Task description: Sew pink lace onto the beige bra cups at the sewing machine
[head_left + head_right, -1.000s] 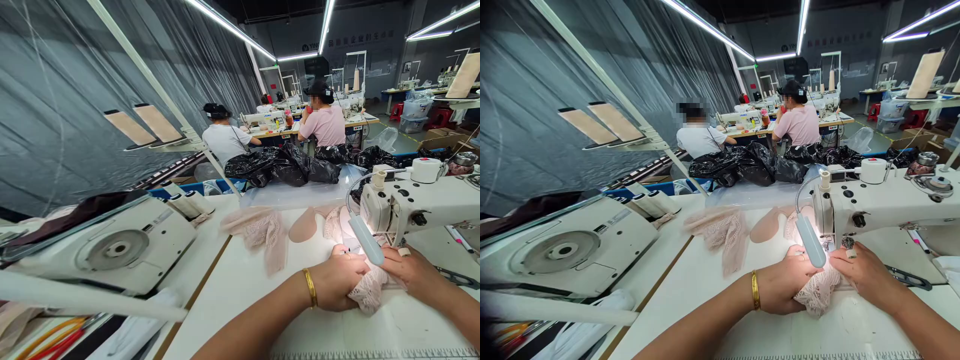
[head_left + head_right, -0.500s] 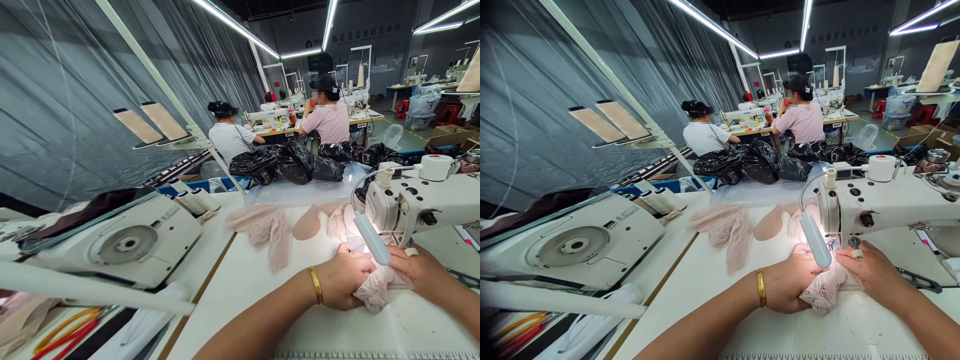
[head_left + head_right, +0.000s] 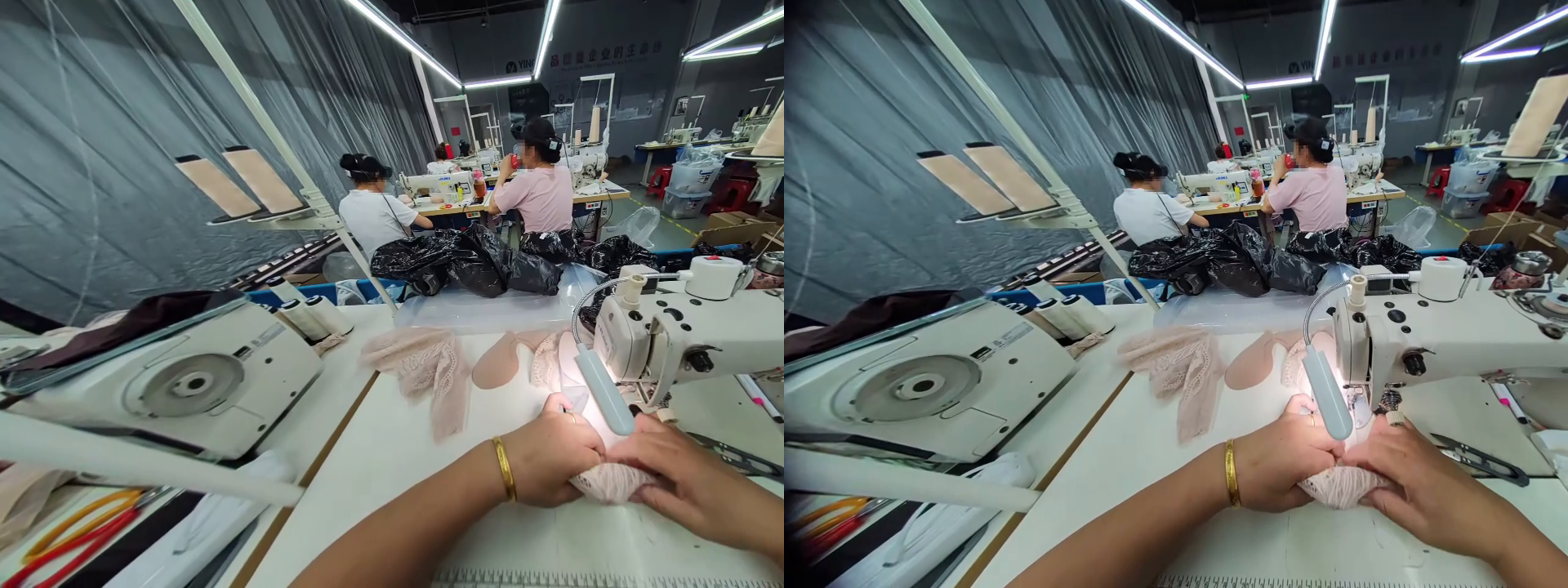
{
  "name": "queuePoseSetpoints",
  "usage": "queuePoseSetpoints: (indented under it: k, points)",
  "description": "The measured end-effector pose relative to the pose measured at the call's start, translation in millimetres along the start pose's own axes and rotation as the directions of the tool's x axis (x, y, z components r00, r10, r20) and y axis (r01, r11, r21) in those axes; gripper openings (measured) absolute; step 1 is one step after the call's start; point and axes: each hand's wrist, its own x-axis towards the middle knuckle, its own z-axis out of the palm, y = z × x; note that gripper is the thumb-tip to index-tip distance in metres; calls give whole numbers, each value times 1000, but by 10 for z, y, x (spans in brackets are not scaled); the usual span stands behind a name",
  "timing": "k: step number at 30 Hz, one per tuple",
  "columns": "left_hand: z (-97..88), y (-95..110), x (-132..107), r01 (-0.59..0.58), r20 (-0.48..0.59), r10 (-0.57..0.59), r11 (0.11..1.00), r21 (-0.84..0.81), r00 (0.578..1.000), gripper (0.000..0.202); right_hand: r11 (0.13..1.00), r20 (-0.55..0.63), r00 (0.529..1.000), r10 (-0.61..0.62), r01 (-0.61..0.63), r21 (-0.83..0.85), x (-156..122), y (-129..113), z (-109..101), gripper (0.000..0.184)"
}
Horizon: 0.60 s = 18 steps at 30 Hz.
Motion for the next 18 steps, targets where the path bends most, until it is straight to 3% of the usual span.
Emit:
queuePoseSetpoints:
  k: [2, 4, 5, 6, 7, 9, 11, 14, 18]
  points:
    - [-7, 10, -5, -3, 0, 3, 998, -55, 1000, 6, 989, 166, 980, -108, 89, 115, -17, -129, -97, 23]
    - [-24, 16, -5, 2, 6, -1, 996, -88, 1000, 8, 935, 330, 903, -276, 172, 311, -52, -174, -191, 44]
    - [-34, 18, -4, 4, 9, -3, 996, -89, 1000, 10, 897, 361, 871, -332, 173, 407, -73, -168, -225, 53]
    - [-42, 20, -3, 2, 13, 0, 996, -87, 1000, 11, 867, 349, 870, -348, 157, 472, -90, -150, -246, 56]
    - [-47, 20, -2, -3, 14, 4, 996, -84, 1000, 12, 858, 300, 899, -320, 140, 495, -102, -125, -250, 53]
    - [-49, 19, -4, -16, 6, 17, 997, -79, 1000, 13, 909, 134, 975, -178, 110, 403, -100, -80, -216, 32]
    - [-40, 13, -10, -30, -13, 29, 997, -74, 999, 14, 972, 8, 993, -121, 116, 207, -69, -60, -146, 21]
    - [-26, -9, -20, -43, -36, 41, 997, -63, 999, 13, 989, 36, 988, -150, 149, 19, -7, -78, -55, 27]
    - [-23, -64, -16, -42, -39, 40, 998, -39, 998, 12, 986, 57, 984, -166, 167, -11, 40, -117, -33, 24]
